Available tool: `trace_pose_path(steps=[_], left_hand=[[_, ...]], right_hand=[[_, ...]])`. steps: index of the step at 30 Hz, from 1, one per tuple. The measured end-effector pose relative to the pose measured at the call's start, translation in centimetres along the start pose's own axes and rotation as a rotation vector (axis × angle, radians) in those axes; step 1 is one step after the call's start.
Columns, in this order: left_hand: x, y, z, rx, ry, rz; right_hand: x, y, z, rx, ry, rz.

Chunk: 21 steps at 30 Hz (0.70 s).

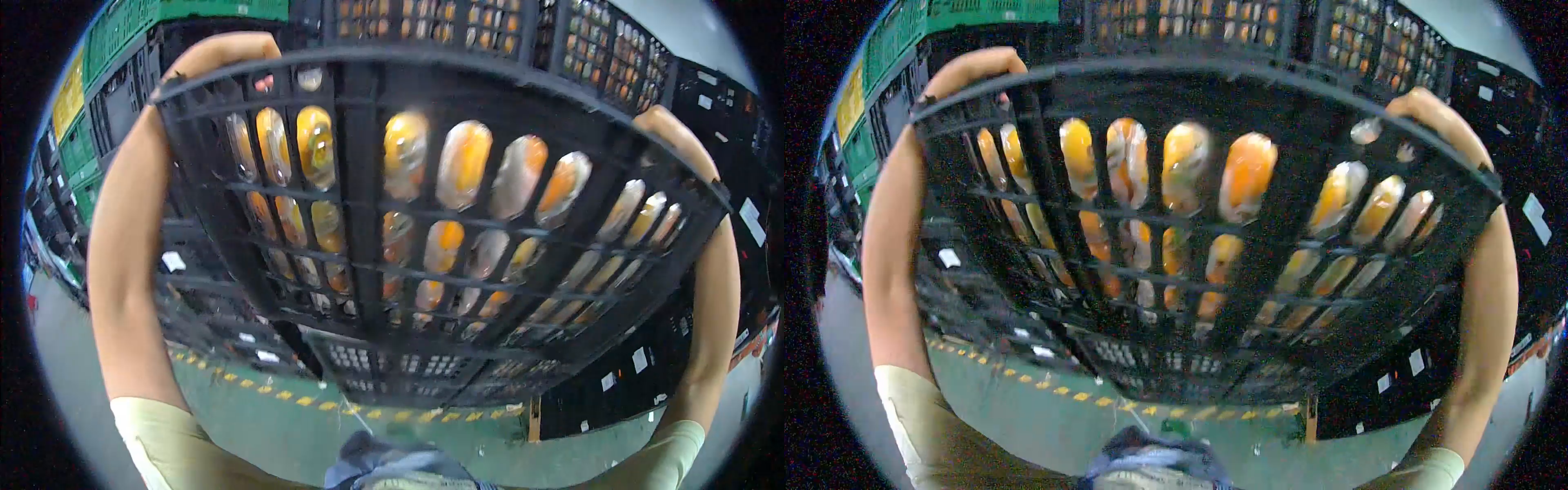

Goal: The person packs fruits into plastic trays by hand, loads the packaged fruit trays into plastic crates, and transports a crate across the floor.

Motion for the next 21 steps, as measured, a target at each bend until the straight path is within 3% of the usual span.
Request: trace_pose_path(steps=[6,13,16,21], left_hand=[[1.9,-5.7,-3.9,0.304,0.195,-0.028],[2.8,-7.6,-0.6,0.600,0.405,-0.050],[2.6,-5.6,-2.6,0.890,0.142,0.025],[1.9,-6.8,0.4,0.900,-0.233,-0.097]], right_hand=[[0.0,-0.1,-0.7,-0.544,0.113,-0.070],[1.0,-0.8,-1.1,-0.743,0.263,-0.090],[1.1,-1.2,-0.2,-0.774,0.361,-0.060],[0.4,-0.8,-2.2,-0.775,0.499,-0.063]])
Point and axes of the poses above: each hand's wrist, its own y-axis towards the middle knuckle, its own x-axis out of the back of the hand, z = x × y, the point moved 4 cm from there along y, towards the middle knuckle, and after that the axes turned 6 degrees about -x, right-handed, at the moved point
